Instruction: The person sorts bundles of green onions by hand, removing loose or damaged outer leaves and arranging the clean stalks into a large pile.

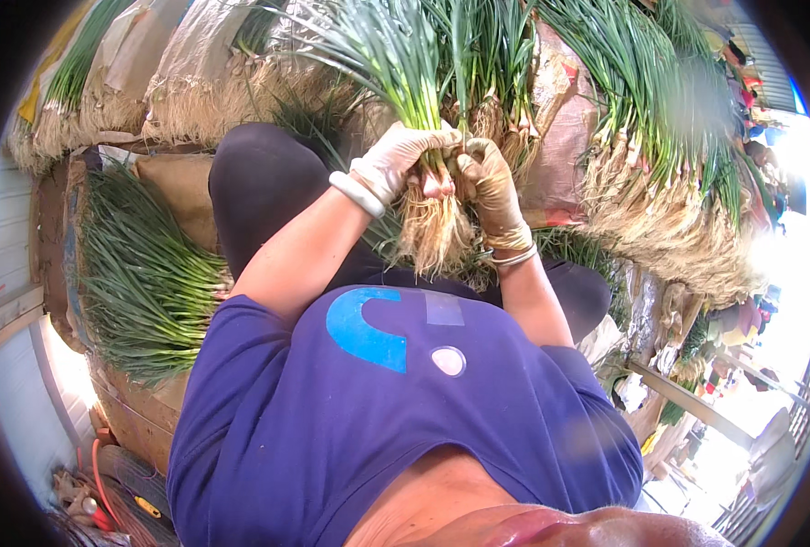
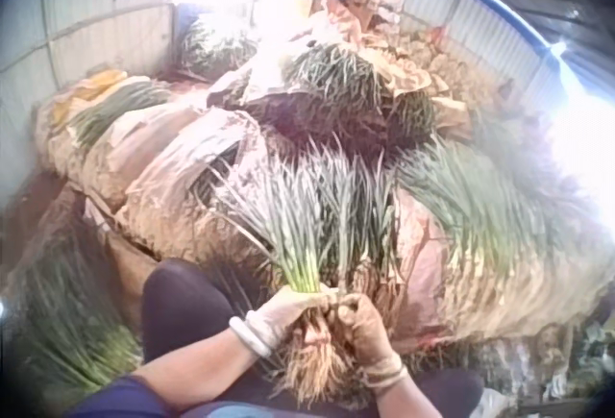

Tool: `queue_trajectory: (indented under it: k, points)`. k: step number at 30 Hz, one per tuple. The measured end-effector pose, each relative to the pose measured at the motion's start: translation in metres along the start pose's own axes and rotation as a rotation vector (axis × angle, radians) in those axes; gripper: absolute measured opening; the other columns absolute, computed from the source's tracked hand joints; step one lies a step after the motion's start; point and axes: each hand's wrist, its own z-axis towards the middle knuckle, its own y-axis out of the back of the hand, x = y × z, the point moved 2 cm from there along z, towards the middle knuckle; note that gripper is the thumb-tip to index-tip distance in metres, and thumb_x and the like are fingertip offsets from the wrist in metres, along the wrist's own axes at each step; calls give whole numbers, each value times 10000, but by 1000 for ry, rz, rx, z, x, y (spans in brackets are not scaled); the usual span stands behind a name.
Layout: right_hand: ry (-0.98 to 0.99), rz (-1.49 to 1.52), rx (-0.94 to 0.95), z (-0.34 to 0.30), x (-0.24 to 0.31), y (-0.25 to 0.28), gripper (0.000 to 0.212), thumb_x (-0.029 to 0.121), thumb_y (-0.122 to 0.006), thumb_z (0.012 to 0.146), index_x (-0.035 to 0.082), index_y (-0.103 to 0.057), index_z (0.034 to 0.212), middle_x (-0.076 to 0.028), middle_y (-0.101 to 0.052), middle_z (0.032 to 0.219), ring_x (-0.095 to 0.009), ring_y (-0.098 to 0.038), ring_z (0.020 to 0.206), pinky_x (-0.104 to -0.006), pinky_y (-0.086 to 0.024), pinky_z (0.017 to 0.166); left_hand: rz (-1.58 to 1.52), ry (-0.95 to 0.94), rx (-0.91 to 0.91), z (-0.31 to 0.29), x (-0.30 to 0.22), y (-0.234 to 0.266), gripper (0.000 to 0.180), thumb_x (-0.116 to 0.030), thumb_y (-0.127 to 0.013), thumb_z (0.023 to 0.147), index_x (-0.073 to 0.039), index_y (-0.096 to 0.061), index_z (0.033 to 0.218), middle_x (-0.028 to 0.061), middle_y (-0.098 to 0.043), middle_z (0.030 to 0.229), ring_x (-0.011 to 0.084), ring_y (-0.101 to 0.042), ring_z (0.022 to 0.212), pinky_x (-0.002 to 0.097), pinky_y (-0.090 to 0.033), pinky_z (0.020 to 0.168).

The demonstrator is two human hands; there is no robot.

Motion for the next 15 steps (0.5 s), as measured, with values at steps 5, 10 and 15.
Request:
queue_trajectory:
  k: [5,10,15]
  points:
    - [-263,-701,259,-29,-55,59,233,187,-625,821,40,-570,992,-97,-635,864,-217,-603,697,-319,-468,633,6,-85,-150,6,10,1,134,-103,-658,800,-25,-591,886,104,-621,714,226,-632,596,329,-523,454]
    - [-126,-1171,64,-14,-56,100,415,368,-608,817,24,-590,1048,-165,-641,919,-288,-625,806,-369,-481,757,37,-22,-193,2,18,-5,143,-121,-658,800,-10,-596,864,119,-618,691,225,-632,580,330,-520,424]
    - [8,-643,-58,36,2,24,333,329,-628,842,11,-611,938,-74,-632,768,-156,-580,669,-293,-469,639,339,-92,-247,14,38,2,153,-133,-678,760,-38,-603,855,86,-629,666,175,-603,498,256,-425,380]
